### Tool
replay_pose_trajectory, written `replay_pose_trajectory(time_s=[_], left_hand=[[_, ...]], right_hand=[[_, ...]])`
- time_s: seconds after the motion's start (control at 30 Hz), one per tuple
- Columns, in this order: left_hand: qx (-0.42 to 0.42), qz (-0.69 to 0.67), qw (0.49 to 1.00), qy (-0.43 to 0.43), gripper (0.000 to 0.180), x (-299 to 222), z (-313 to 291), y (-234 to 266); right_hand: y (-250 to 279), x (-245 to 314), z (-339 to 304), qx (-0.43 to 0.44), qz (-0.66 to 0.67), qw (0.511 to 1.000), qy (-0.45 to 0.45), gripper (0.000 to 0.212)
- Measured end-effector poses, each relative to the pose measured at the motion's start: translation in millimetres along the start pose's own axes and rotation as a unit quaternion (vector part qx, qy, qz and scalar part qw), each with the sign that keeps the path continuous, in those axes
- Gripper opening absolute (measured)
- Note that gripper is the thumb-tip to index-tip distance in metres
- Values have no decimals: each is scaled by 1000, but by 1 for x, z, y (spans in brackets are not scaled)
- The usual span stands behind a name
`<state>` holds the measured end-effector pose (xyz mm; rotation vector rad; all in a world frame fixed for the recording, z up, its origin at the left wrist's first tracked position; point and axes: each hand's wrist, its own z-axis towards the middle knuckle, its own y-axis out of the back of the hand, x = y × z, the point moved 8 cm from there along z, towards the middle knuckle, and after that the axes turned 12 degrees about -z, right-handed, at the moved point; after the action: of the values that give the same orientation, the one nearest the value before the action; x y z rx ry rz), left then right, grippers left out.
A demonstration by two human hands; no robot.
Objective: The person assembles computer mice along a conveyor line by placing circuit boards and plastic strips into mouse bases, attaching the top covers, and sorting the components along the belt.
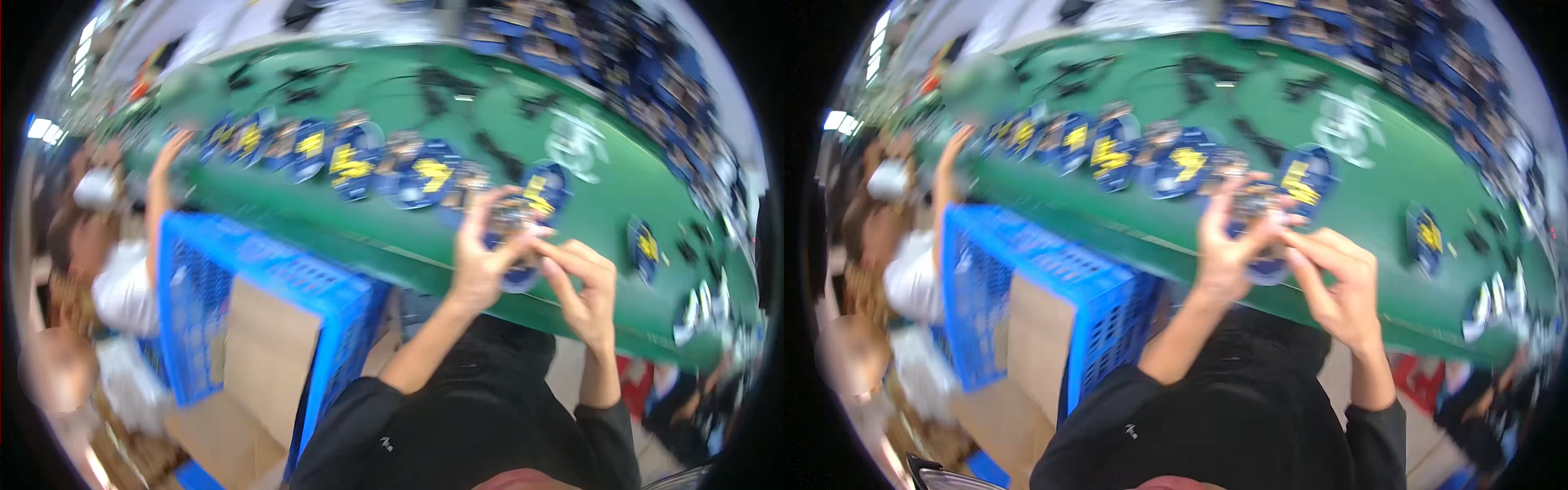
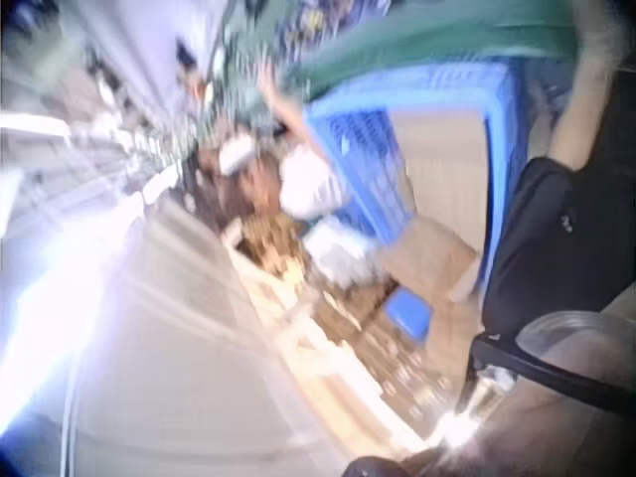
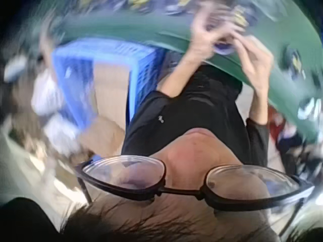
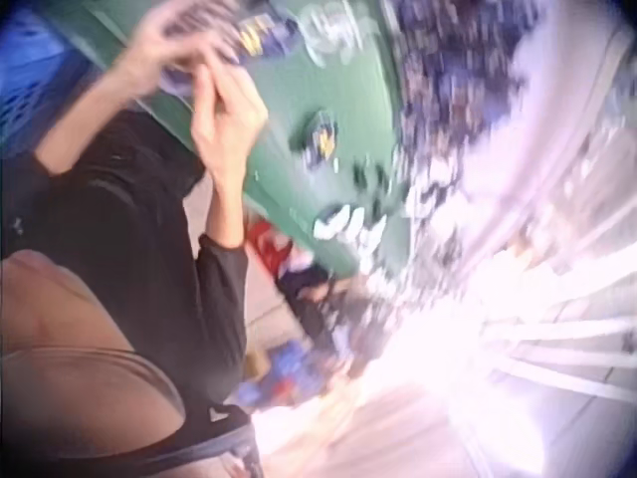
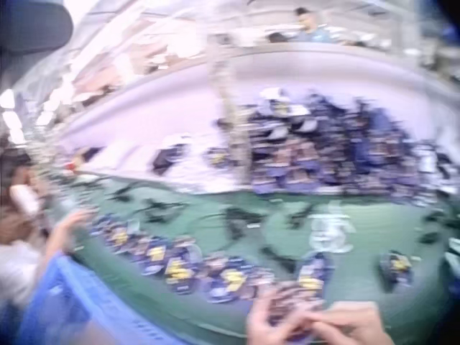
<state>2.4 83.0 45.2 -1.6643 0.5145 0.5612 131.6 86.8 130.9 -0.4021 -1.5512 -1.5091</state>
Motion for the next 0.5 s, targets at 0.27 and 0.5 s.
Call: replay_pose_trajectory(time_s=[0.27,0.5], left_hand=[[-14,-73,991,111,50,67,25,-14],[7,-76,984,160,48,90,23,-12]], right_hand=[[128,-203,-83,-225,-506,802,-224,77],[125,-254,-103,-249,62,905,-339,43]])
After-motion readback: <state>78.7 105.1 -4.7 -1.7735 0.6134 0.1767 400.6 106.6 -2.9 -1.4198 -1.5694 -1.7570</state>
